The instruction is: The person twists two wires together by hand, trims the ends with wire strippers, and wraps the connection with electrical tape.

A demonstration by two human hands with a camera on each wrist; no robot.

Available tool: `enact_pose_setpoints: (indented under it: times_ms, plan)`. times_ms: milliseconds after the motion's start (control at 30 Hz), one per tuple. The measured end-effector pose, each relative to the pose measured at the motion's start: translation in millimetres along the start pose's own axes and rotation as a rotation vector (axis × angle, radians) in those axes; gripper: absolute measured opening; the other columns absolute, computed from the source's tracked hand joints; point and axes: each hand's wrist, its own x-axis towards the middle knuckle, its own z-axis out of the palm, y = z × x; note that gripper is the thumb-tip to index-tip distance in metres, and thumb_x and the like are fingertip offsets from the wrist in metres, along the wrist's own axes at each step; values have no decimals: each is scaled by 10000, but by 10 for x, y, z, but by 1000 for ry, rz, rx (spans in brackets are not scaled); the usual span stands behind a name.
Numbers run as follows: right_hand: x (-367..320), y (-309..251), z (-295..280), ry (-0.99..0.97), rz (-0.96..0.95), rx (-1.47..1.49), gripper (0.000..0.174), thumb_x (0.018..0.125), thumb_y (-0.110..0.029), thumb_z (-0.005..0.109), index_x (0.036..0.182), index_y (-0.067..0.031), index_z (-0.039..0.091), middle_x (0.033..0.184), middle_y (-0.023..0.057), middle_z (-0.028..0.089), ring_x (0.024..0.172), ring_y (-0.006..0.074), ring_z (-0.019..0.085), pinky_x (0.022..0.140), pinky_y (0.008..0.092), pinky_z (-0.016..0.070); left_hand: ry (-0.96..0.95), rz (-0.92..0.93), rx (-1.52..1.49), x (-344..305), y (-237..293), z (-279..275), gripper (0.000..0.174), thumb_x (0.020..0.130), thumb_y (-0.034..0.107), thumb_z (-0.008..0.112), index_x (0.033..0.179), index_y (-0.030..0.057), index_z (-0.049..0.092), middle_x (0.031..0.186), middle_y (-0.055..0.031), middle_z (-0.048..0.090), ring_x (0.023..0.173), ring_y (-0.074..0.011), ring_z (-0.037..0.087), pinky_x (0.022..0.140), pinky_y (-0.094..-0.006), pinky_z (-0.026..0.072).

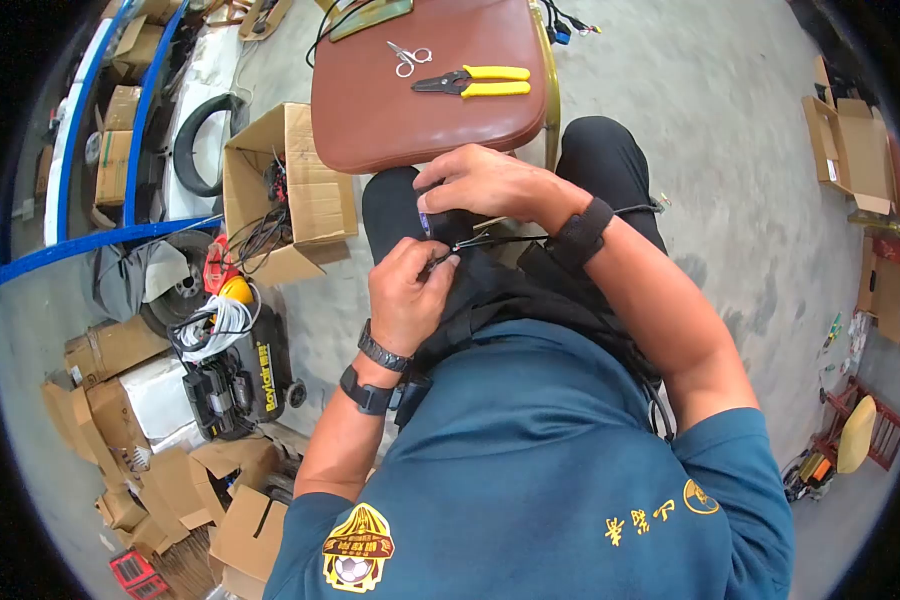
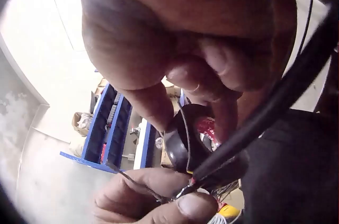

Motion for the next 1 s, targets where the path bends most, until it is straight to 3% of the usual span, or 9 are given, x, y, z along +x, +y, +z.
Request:
enact_pose_setpoints:
  times_ms: [200, 300, 400, 500, 600, 633, 700, 900, 1000]
  plan:
    - [-45, 95, 47, 33, 3, -57, 498, 878, -259, 673, 1278, 35, 637, 1152, 221, 696, 1116, 269, 655, 968, 327, 493, -50, -142, -47, 14, -69, 13, 88, 806, 11, 752, 821, -25, 674, 730, -74, 630, 653, -147, 574, 613, -280, 451]
    - [-134, 205, 103, 216, -14, 290, 389, 868, -202, 677, 1158, 59, 689, 1180, 220, 701, 1082, 261, 680, 947, 361, 515, -85, -204, -96, 3, -134, 44, 80, 827, 17, 745, 829, -26, 678, 731, -60, 637, 669, -115, 567, 620, -268, 449]
    - [-434, 38, -52, 180, -117, 211, 312, 890, -165, 667, 1121, 41, 703, 1116, 192, 726, 1045, 227, 690, 903, 363, 537, -103, -265, -127, -8, -163, 67, 85, 848, 27, 741, 831, -28, 677, 744, -32, 651, 689, -86, 557, 629, -256, 452]
    - [-907, -172, -50, -84, 82, 279, 302, 891, -188, 685, 1098, 29, 713, 1045, 193, 734, 1015, 242, 700, 894, 370, 541, -114, -323, -199, -36, -258, 97, 81, 859, 31, 740, 842, -23, 682, 754, -7, 656, 702, -66, 550, 636, -242, 453]
    - [-1142, 148, 189, -67, -26, -1, 404, 914, -137, 670, 1291, -2, 619, 1086, 136, 715, 963, 206, 682, 875, 336, 534, -117, -345, -264, -20, -263, 101, 79, 881, 49, 740, 861, -11, 693, 766, 18, 652, 696, -48, 532, 630, -230, 442]
    - [-1152, 184, 235, -53, 81, -18, 530, 888, -203, 705, 1360, -10, 563, 1280, 224, 634, 1103, 353, 658, 951, 412, 519, -113, -351, -297, -12, -270, 122, 81, 885, 54, 740, 863, -9, 694, 766, 20, 650, 694, -46, 529, 628, -229, 439]
    - [-1091, 292, 316, -23, 112, 45, 591, 882, -220, 721, 1400, -12, 525, 1403, 227, 549, 1251, 361, 577, 1043, 408, 469, -121, -390, -349, 32, -221, 129, 93, 892, 66, 742, 862, -6, 692, 766, 23, 646, 700, -42, 523, 629, -224, 432]
    - [-684, 565, 488, 86, -299, 10, 535, 909, -245, 701, 1368, -9, 560, 1451, 225, 510, 1449, 351, 365, 1198, 420, 293, -194, -484, -488, 100, -277, 85, 85, 907, 94, 738, 888, 20, 700, 761, 23, 645, 619, -30, 515, 538, -199, 402]
    - [-603, 586, 523, 45, -141, 355, 485, 928, -259, 705, 1329, -9, 593, 1284, 148, 621, 1239, 270, 550, 1059, 391, 432, -236, -580, -688, 95, -353, 72, 80, 914, 104, 732, 928, 31, 704, 761, 20, 647, 564, -30, 509, 485, -190, 384]
